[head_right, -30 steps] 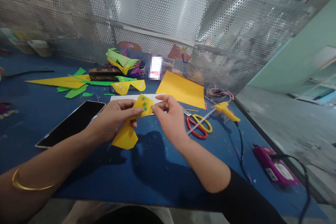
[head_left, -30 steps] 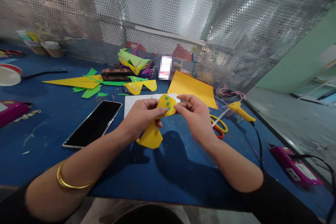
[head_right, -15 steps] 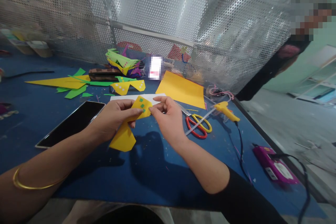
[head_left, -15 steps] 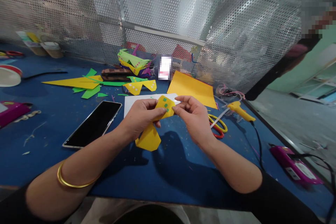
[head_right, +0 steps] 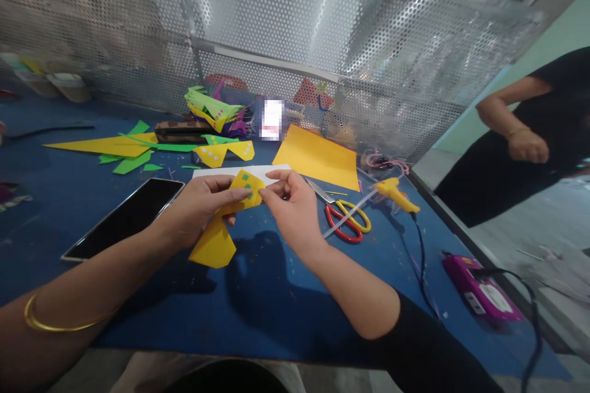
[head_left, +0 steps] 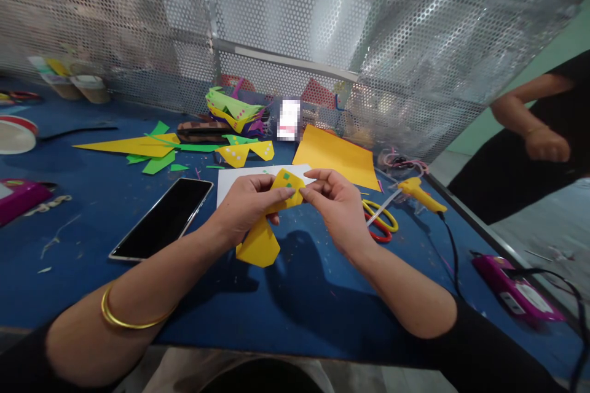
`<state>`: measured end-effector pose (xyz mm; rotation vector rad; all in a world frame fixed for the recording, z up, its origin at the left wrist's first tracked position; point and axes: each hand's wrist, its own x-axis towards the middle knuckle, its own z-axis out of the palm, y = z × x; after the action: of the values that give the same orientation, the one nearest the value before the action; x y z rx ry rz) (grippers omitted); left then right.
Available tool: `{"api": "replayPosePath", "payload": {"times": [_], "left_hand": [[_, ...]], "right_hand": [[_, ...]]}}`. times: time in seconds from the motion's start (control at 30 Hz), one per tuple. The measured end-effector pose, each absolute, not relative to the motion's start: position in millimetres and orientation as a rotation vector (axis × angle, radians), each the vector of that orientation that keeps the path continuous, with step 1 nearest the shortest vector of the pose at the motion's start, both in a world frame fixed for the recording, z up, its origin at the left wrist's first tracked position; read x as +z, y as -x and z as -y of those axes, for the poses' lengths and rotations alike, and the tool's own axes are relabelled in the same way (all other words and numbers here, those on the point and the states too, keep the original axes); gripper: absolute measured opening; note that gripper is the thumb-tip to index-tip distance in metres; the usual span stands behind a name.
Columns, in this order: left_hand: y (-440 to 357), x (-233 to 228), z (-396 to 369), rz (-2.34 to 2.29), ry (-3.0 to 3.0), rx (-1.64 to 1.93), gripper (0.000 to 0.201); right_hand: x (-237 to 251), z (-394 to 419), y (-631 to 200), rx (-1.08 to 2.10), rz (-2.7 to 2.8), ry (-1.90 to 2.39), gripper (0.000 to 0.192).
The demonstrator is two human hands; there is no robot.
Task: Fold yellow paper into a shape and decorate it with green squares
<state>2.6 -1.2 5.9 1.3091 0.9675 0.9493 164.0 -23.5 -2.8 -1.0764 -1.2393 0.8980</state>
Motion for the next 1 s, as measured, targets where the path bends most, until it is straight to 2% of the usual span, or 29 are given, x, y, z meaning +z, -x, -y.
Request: {"api": "replayPosePath", "payload": {"times": [0.23, 0.4, 0.83, 1.0], "left_hand": [[-2.6, 7.1, 2.3, -1.015, -1.347, 0.954, 0.022], [-3.6, 9.3, 3.9, -0.997, -1.277, 0.959, 0.029], [-2.2, 13.7, 4.7, -0.968, -1.357, 0.959, 0.025], [-2.4, 13.4, 4.8, -0.991, -1.365, 0.979, 0.021]], "right_hand": [[-5.0, 23.2, -163.0, 0.905, 1.251, 1.077, 0.027], [-3.8, 22.6, -164.3, 0.885, 1.232, 1.068, 0.025], [0.2, 18.8, -171.3, 0.808, 1.163, 1.039, 0.025], [0.2, 19.3, -169.0, 0.925, 1.13, 1.027, 0.032]]}}
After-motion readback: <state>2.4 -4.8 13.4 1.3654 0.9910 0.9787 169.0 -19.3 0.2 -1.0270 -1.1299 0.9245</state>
